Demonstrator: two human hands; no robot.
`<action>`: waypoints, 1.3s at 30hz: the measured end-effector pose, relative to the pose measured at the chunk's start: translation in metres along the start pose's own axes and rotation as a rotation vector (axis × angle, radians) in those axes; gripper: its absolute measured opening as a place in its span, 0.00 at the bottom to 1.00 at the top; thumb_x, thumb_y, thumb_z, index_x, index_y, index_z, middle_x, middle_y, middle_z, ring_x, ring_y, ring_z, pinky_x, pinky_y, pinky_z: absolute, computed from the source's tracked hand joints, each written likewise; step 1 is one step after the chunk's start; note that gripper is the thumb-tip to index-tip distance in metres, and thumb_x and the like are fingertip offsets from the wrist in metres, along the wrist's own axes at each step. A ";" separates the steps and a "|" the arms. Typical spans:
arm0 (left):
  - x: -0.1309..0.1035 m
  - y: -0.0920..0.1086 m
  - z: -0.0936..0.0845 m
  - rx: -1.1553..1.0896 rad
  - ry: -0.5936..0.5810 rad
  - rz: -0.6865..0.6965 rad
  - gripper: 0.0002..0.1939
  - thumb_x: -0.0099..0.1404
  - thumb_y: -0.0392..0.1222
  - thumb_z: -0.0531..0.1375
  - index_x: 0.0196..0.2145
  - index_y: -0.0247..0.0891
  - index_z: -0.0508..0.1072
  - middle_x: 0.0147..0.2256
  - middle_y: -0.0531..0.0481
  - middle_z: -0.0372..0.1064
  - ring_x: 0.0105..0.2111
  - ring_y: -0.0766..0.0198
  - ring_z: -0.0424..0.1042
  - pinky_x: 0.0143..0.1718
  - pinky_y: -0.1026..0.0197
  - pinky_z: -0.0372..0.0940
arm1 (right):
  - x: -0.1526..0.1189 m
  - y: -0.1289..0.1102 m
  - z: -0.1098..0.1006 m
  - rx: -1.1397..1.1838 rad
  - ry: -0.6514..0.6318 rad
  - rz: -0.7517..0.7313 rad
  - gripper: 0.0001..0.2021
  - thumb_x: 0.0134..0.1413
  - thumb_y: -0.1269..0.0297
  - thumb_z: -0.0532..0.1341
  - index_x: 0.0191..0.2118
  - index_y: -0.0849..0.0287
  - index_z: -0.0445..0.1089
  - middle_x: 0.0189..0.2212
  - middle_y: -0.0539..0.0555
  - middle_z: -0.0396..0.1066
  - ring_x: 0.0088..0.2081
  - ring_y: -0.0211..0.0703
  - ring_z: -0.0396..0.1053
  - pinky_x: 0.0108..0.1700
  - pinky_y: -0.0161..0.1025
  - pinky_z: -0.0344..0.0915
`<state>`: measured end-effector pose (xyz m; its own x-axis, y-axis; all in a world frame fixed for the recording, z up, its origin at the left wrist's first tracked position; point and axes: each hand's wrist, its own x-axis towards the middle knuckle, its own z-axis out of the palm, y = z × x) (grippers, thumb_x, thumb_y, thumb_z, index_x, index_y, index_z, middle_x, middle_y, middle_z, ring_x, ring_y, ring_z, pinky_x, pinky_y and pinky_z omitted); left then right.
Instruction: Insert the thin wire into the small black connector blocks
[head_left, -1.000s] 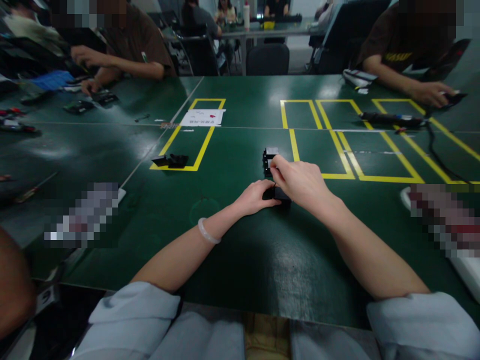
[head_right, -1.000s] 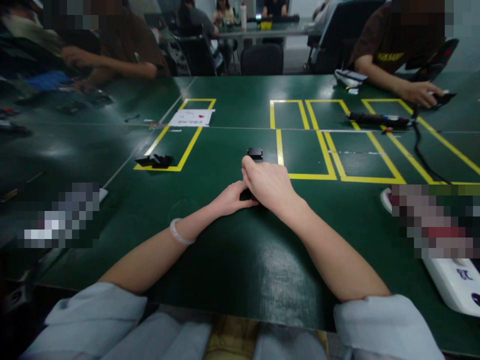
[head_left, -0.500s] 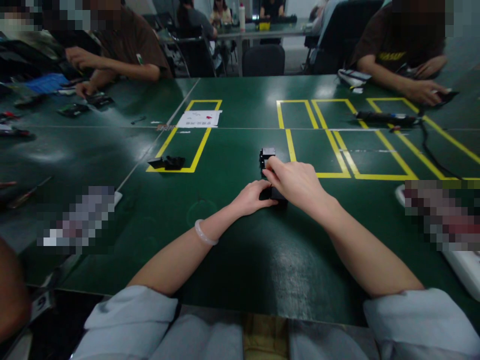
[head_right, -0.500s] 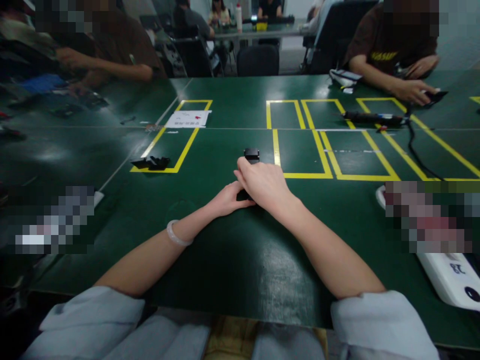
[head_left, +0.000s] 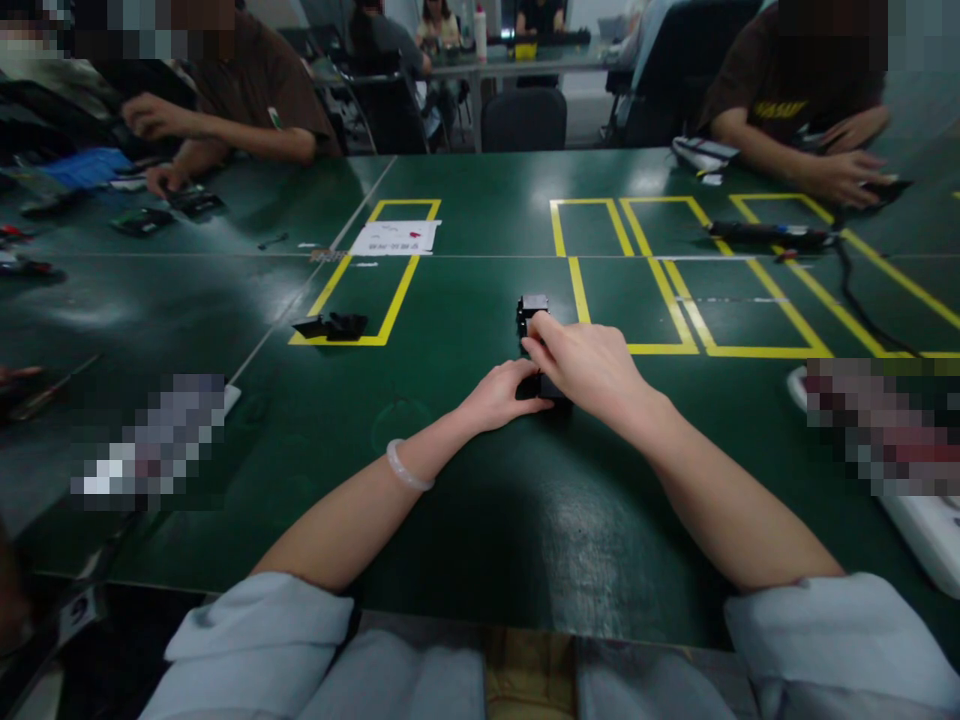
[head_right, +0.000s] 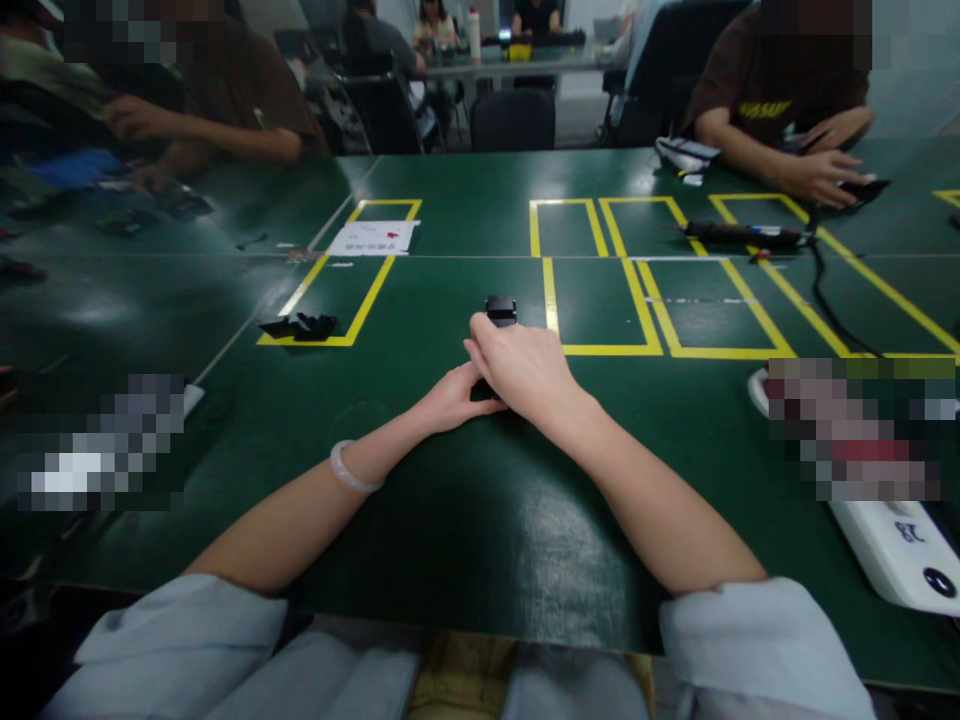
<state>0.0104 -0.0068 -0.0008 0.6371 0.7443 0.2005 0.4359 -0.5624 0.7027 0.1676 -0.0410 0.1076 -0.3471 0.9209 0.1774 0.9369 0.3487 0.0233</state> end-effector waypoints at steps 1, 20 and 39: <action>0.000 0.000 0.000 0.002 -0.003 -0.003 0.24 0.63 0.52 0.65 0.52 0.36 0.71 0.53 0.41 0.72 0.53 0.48 0.71 0.54 0.48 0.65 | 0.000 0.000 0.000 -0.014 -0.009 0.006 0.18 0.69 0.55 0.43 0.48 0.56 0.66 0.33 0.55 0.77 0.33 0.47 0.74 0.28 0.38 0.43; 0.001 0.000 0.000 0.027 -0.009 -0.017 0.23 0.63 0.53 0.65 0.50 0.35 0.72 0.50 0.41 0.74 0.50 0.47 0.72 0.52 0.49 0.66 | 0.001 0.000 0.001 -0.031 -0.032 0.015 0.16 0.69 0.58 0.43 0.49 0.56 0.65 0.33 0.55 0.77 0.33 0.47 0.74 0.27 0.39 0.42; 0.000 0.003 0.000 0.043 -0.004 -0.043 0.21 0.62 0.52 0.66 0.47 0.36 0.72 0.48 0.42 0.74 0.49 0.47 0.73 0.50 0.49 0.66 | 0.002 0.001 0.004 -0.033 0.000 0.022 0.15 0.68 0.62 0.44 0.49 0.56 0.64 0.31 0.54 0.77 0.30 0.47 0.74 0.26 0.39 0.40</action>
<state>0.0121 -0.0082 0.0011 0.6194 0.7669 0.1681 0.4901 -0.5449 0.6803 0.1678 -0.0376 0.1038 -0.3267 0.9281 0.1783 0.9451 0.3228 0.0517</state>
